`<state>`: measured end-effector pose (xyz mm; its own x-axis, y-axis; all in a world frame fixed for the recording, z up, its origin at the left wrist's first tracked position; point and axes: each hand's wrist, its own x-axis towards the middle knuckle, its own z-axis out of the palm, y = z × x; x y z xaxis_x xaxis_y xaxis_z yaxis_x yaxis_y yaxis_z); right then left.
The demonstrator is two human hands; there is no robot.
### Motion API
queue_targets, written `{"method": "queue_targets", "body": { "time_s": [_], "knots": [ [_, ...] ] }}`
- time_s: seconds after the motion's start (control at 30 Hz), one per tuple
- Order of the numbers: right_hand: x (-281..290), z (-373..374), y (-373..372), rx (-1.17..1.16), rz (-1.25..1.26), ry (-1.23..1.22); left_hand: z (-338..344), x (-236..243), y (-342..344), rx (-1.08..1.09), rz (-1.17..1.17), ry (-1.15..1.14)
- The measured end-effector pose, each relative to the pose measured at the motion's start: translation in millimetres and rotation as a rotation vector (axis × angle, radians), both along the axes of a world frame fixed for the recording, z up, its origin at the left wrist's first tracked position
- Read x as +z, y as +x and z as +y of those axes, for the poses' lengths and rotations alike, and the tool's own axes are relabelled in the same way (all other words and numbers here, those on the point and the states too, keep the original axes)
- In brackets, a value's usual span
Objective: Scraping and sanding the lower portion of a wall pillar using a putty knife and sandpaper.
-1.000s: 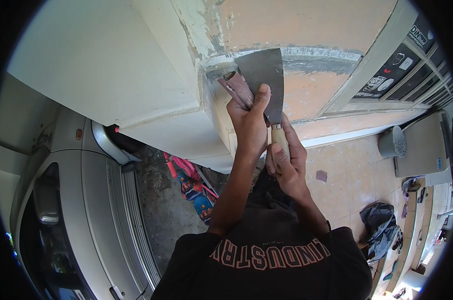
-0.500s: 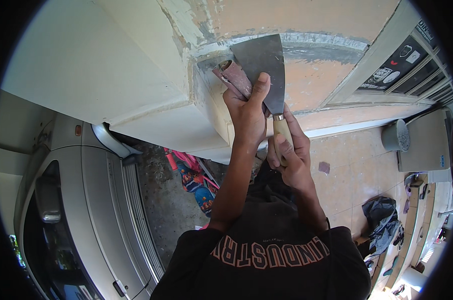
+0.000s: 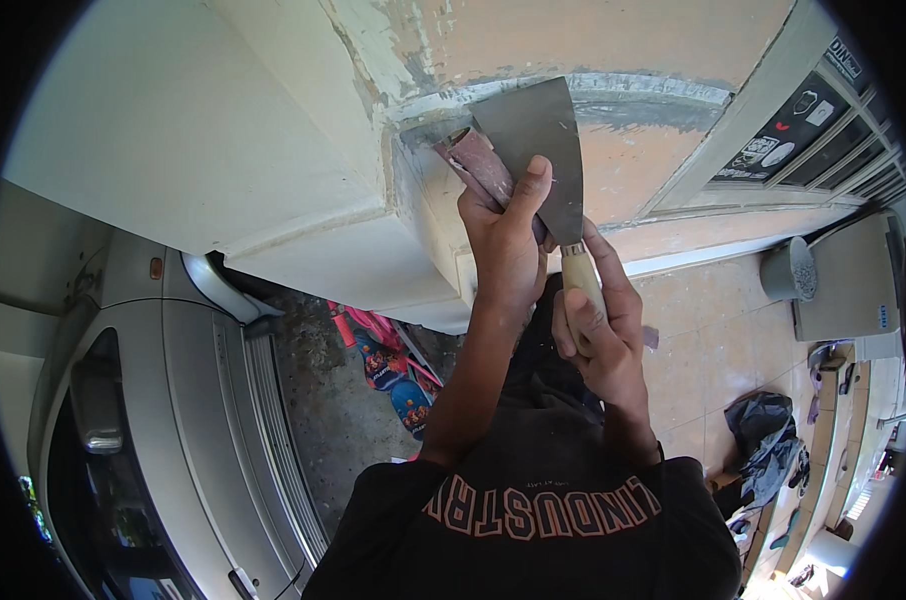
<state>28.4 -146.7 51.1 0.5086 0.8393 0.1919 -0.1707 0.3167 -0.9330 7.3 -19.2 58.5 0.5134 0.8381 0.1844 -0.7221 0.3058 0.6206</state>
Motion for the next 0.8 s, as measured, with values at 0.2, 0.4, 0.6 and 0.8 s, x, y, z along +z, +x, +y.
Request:
{"method": "queue_targets", "body": {
  "time_s": [0.2, 0.4, 0.6, 0.8],
  "knots": [
    [28, 2, -7, -0.055, 0.201, -0.053, -4, 16, 0, -0.042, 0.086, -0.037],
    [0, 8, 2, -0.077, 0.094, 0.031, 2, 3, 22, 0.236, 0.039, 0.131],
    [32, -1, -2, 0.274, 0.254, -0.09, -2, 19, -14, 0.254, 0.171, -0.017],
    [40, 10, -30, 0.279, 0.393, -0.009, 6, 33, -27, 0.186, 0.202, -0.13]
  ]
}}
